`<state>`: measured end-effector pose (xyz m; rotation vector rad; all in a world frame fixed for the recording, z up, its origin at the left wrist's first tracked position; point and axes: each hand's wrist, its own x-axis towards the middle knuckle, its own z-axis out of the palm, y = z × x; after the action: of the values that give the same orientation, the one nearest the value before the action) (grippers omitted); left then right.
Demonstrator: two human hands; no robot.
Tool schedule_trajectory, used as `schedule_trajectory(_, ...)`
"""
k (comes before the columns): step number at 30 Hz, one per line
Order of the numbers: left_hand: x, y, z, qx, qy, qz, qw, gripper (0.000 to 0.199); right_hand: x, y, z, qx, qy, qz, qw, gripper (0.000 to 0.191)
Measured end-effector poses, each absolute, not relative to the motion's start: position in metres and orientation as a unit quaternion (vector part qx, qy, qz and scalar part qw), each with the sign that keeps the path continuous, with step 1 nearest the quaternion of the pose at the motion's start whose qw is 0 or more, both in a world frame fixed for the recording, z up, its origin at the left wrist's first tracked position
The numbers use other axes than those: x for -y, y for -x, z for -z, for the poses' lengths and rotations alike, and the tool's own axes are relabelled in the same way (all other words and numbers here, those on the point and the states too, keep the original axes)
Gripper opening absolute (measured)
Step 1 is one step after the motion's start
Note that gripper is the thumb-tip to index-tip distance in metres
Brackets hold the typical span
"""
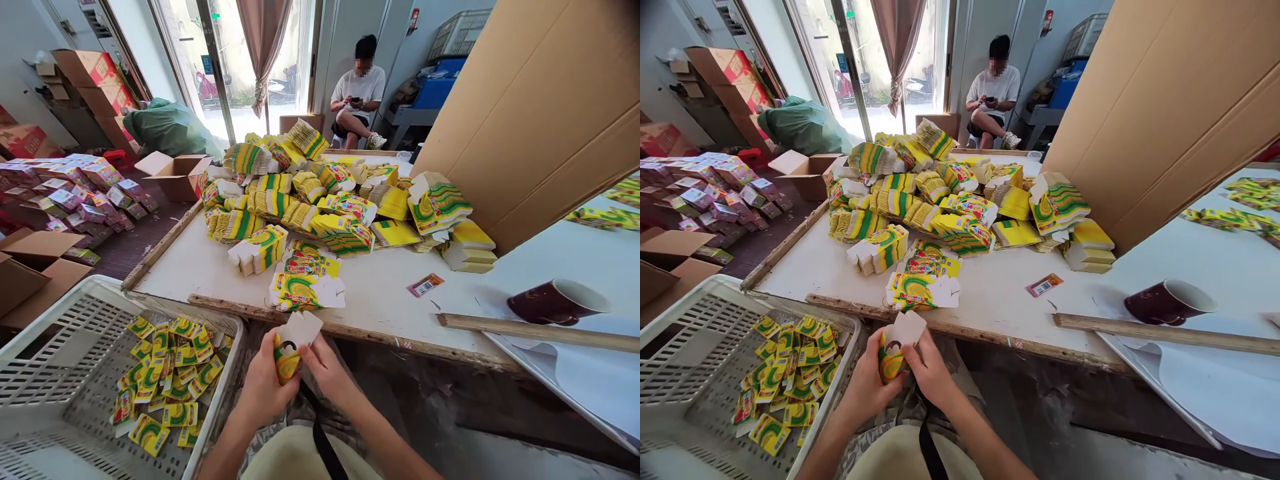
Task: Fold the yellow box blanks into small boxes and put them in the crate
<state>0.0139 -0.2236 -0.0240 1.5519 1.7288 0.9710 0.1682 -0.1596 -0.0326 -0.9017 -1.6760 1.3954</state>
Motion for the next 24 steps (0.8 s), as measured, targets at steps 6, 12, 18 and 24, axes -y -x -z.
schedule_trajectory(6,0.229,-0.014,0.031,-0.597,-0.679,-0.374,0.208,0.075,0.159,-0.161,0.023,0.412,0.185,-0.863,0.224,0.052)
schedule_trajectory(12,0.225,-0.016,0.028,-0.599,-0.670,-0.358,0.253,0.051,0.162,-0.164,0.039,0.447,0.238,-0.818,0.272,0.050)
schedule_trajectory(18,0.218,-0.011,0.042,-0.598,-0.648,-0.376,0.285,0.052,0.173,-0.161,0.036,0.731,0.269,-0.556,0.291,0.058)
schedule_trajectory(24,0.220,-0.010,0.042,-0.672,-0.589,-0.415,0.171,0.060,0.162,-0.160,0.030,0.759,0.284,-0.453,0.371,0.051)
